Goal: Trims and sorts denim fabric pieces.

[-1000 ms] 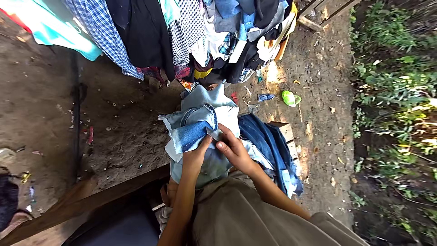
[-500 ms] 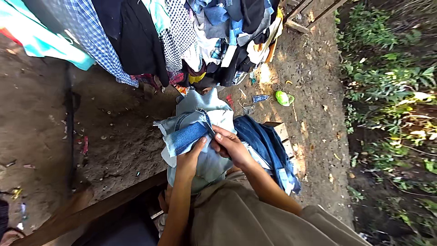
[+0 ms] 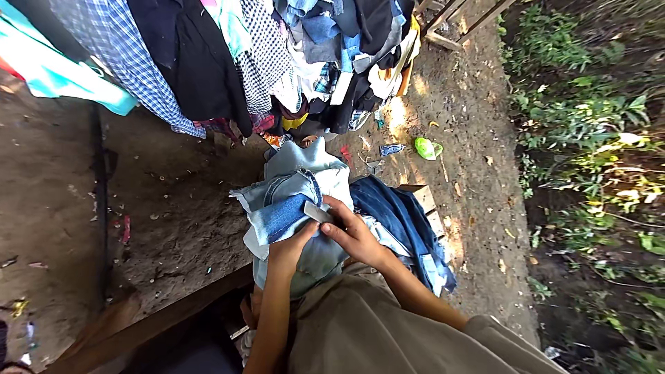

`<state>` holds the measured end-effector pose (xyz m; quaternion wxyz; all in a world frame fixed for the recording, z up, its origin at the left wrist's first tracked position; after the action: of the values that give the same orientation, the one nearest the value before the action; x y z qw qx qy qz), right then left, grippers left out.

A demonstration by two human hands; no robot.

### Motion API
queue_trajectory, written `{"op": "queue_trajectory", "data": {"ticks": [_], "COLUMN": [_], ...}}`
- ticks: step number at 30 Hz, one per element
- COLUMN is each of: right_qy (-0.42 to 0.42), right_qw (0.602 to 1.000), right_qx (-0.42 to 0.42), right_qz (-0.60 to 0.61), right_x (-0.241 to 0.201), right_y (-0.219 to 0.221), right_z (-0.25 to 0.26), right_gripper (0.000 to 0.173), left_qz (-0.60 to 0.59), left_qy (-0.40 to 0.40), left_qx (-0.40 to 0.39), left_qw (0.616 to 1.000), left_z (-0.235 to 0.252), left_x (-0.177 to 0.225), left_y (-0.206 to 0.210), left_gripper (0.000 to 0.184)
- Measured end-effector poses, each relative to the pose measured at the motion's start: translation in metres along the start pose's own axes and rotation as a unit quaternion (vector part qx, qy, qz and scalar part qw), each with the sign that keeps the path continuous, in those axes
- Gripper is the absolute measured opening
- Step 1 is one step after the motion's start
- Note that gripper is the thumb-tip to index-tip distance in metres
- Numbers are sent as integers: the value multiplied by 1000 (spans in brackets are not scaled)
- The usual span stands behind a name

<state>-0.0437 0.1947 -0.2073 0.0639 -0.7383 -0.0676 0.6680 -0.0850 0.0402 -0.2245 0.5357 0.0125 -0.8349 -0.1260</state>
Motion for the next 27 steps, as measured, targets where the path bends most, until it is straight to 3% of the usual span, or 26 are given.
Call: {"op": "queue_trajectory", "data": {"ticks": [4,10,13,18,21,24,26,27], "right_qy": [-2,-92,-143,-198,-72,122,178,178], "right_qw": [1000,994,989,978,976,878,831,829], "right_qx": [-6,-67,-36,62,38,-33,-68,-76], "right_qz": [-26,0,-6,-37,203,461,523,525], "right_x": [1,-6,-13,-23,-30,-35,-34,-35], "right_y": [2,3,-1,-2,1,1,0,-1], "right_z": [-2,-5,-8,-10,-9,-8,-9,-10], "right_gripper": [57,56,50,40,31,21,19,20], "left_qz": [-26,-102,-103,-42,-37,-50,-62,-66], "left_qy": [3,-9,-16,38,43,25,20,17], "left_qx": [-9,-16,-30,-37,-44,-39,-39,-37], "left_qw": [1000,995,994,998,997,998,997,997], "left_z": [1,-6,-13,-22,-22,-23,-24,-24], "left_x": [-1,0,4,13,20,21,21,21], "left_y": [0,-2,0,3,3,1,2,3], "left_gripper": [40,38,35,30,29,30,30,31]}}
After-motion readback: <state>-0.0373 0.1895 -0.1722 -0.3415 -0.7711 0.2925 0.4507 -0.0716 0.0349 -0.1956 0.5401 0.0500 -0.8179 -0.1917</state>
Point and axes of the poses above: each hand's wrist, its own z-axis towards the middle knuckle, its own y-axis out of the palm, x = y × z, the point moved 4 cm from there along z, towards the middle knuckle, and after that the axes turned 13 degrees about z, right-handed, at the moved point
